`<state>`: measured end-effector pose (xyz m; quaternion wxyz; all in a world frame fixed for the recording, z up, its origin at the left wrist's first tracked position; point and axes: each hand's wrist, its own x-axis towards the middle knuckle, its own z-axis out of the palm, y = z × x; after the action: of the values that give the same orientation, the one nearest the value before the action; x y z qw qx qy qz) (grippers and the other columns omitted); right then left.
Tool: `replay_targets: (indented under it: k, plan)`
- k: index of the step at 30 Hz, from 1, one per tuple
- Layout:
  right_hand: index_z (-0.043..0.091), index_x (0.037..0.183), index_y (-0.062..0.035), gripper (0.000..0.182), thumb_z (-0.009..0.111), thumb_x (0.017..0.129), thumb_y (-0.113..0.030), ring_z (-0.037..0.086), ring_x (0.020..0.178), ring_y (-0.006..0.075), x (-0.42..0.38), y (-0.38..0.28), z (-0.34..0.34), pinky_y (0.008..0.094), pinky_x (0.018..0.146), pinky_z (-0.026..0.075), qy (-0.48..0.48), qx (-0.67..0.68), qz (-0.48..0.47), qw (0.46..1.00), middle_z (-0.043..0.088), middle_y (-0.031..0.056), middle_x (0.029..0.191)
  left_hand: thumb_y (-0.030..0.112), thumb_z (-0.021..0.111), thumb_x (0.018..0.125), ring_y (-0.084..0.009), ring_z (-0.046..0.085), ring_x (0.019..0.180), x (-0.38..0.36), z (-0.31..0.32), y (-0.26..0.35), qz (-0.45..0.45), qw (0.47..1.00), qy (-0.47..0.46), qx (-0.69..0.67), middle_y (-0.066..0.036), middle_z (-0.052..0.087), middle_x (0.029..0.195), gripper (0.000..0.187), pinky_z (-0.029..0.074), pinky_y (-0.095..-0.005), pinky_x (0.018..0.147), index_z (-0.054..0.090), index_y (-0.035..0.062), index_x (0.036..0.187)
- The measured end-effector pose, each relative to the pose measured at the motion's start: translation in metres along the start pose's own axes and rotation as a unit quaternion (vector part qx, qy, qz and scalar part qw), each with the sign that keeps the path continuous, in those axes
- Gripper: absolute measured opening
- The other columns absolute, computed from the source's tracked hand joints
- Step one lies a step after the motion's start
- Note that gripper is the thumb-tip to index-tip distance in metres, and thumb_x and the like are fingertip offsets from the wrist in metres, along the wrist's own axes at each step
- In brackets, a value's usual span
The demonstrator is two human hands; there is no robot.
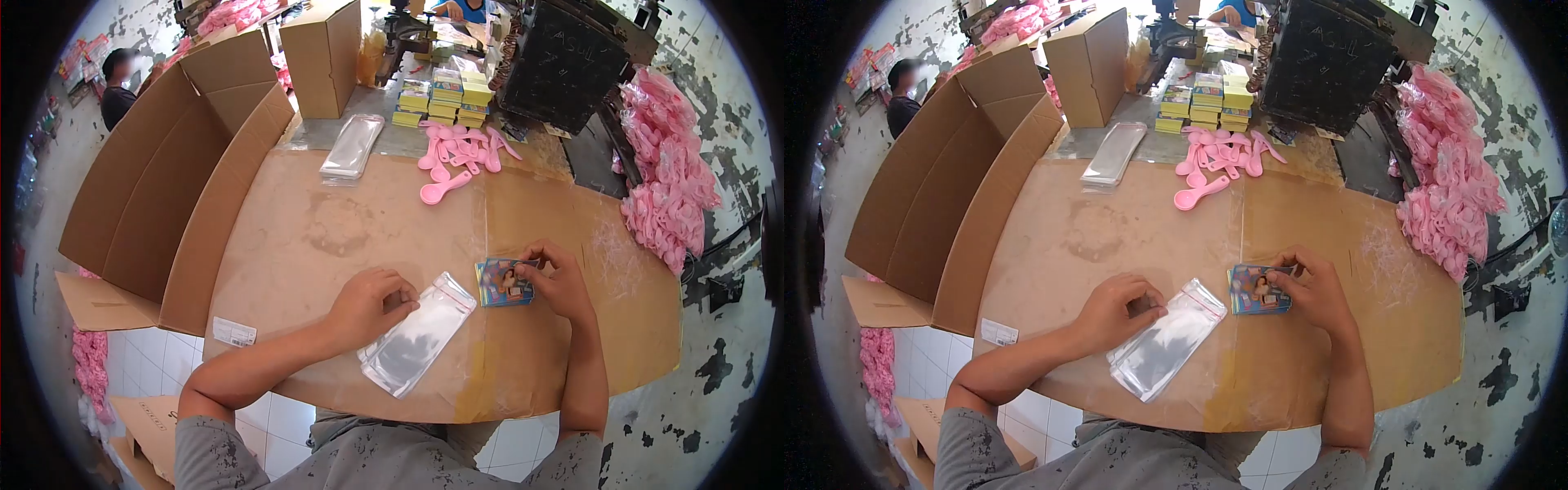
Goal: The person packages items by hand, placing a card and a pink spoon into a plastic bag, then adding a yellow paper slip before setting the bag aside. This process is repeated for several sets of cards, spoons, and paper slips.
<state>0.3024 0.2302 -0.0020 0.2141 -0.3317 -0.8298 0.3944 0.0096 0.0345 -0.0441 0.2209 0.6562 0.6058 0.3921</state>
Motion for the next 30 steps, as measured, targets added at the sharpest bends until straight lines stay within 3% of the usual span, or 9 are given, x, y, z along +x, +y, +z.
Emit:
replay_targets:
  k: [3,6,7,9,10,13,18,24,30]
  plan:
    - [0.071,0.099,-0.0042,0.014,0.078,0.088,-0.009,0.065,0.09,0.0141,-0.01,-0.016,0.027,0.0337,0.085,0.051,0.045,0.245,0.064,0.966,0.071,0.0058,0.107,0.01,0.081,0.087,-0.0141,0.059,0.067,-0.001,0.0,0.007,-0.053,0.998,0.007,-0.043,-0.005,0.067,0.084,0.011,0.048,-0.0301,0.061,0.073,0.0042,0.091]
    - [0.072,0.102,-0.0033,0.015,0.077,0.089,-0.01,0.067,0.091,0.0169,-0.014,-0.022,0.057,0.0344,0.079,0.053,-0.041,0.234,-0.053,0.97,0.071,0.0073,0.104,0.004,0.075,0.091,-0.0119,0.063,0.072,-0.001,-0.002,0.007,-0.064,0.995,-0.002,-0.076,-0.005,0.07,0.089,0.007,0.051,-0.029,0.065,0.071,0.0033,0.096]
    - [0.072,0.103,-0.0032,0.016,0.076,0.089,-0.009,0.067,0.091,0.0181,-0.013,-0.026,0.062,0.0344,0.078,0.053,-0.048,0.116,-0.113,0.986,0.071,0.008,0.103,0.001,0.072,0.092,-0.0116,0.065,0.076,-0.002,-0.004,0.006,-0.068,0.994,-0.008,-0.088,-0.005,0.071,0.092,0.008,0.053,-0.029,0.068,0.07,0.0028,0.099]
    - [0.072,0.104,-0.0029,0.017,0.075,0.089,-0.007,0.068,0.092,0.0205,-0.01,-0.035,0.068,0.0343,0.076,0.053,-0.06,-0.123,-0.228,0.964,0.07,0.0094,0.101,-0.002,0.069,0.092,-0.0136,0.069,0.085,0.001,0.0,-0.007,-0.067,0.958,0.043,-0.277,-0.007,0.073,0.098,0.015,0.056,-0.0299,0.074,0.067,0.0016,0.107]
    - [0.073,0.105,-0.0029,0.017,0.075,0.088,-0.006,0.068,0.091,0.0216,-0.01,-0.037,0.068,0.0341,0.076,0.053,-0.064,-0.093,-0.206,0.972,0.07,0.01,0.1,-0.004,0.067,0.093,-0.0146,0.071,0.089,0.001,0.001,-0.012,-0.065,0.925,0.068,-0.368,-0.009,0.074,0.102,0.019,0.058,-0.0303,0.077,0.065,0.001,0.111]
    - [0.073,0.107,-0.0029,0.019,0.074,0.088,-0.003,0.068,0.089,0.023,-0.013,-0.042,0.068,0.0332,0.076,0.053,-0.043,-0.022,-0.158,0.986,0.07,0.011,0.098,-0.008,0.063,0.093,-0.0196,0.073,0.101,0.0,-0.017,-0.018,-0.102,0.887,0.012,-0.451,-0.014,0.074,0.107,0.027,0.06,-0.0324,0.086,0.061,-0.0007,0.118]
    - [0.073,0.11,-0.0028,0.021,0.074,0.089,-0.001,0.067,0.09,0.0166,-0.013,-0.035,0.074,0.0306,0.08,0.053,0.079,0.098,-0.1,0.987,0.07,0.0084,0.101,0.002,0.069,0.097,-0.0182,0.074,0.1,-0.002,-0.019,0.008,-0.171,0.868,-0.032,-0.464,-0.015,0.075,0.107,0.03,0.059,-0.0298,0.087,0.062,-0.0037,0.125]
    - [0.071,0.113,0.0001,0.019,0.07,0.094,0.002,0.064,0.097,0.0119,-0.014,-0.034,0.078,0.0274,0.085,0.052,0.118,0.221,-0.08,0.965,0.066,0.0061,0.106,0.01,0.075,0.096,-0.0114,0.072,0.096,-0.005,-0.016,0.015,-0.202,0.895,-0.061,-0.393,-0.012,0.077,0.102,0.041,0.058,-0.0258,0.085,0.062,-0.0073,0.13]
    - [0.071,0.115,0.0005,0.021,0.071,0.094,0.002,0.064,0.096,0.0122,-0.013,-0.034,0.078,0.0276,0.083,0.052,0.094,0.184,-0.116,0.972,0.066,0.0061,0.103,0.008,0.075,0.095,-0.0101,0.071,0.097,-0.005,-0.013,0.017,-0.205,0.894,-0.061,-0.393,-0.012,0.077,0.103,0.041,0.057,-0.0254,0.087,0.062,-0.0077,0.131]
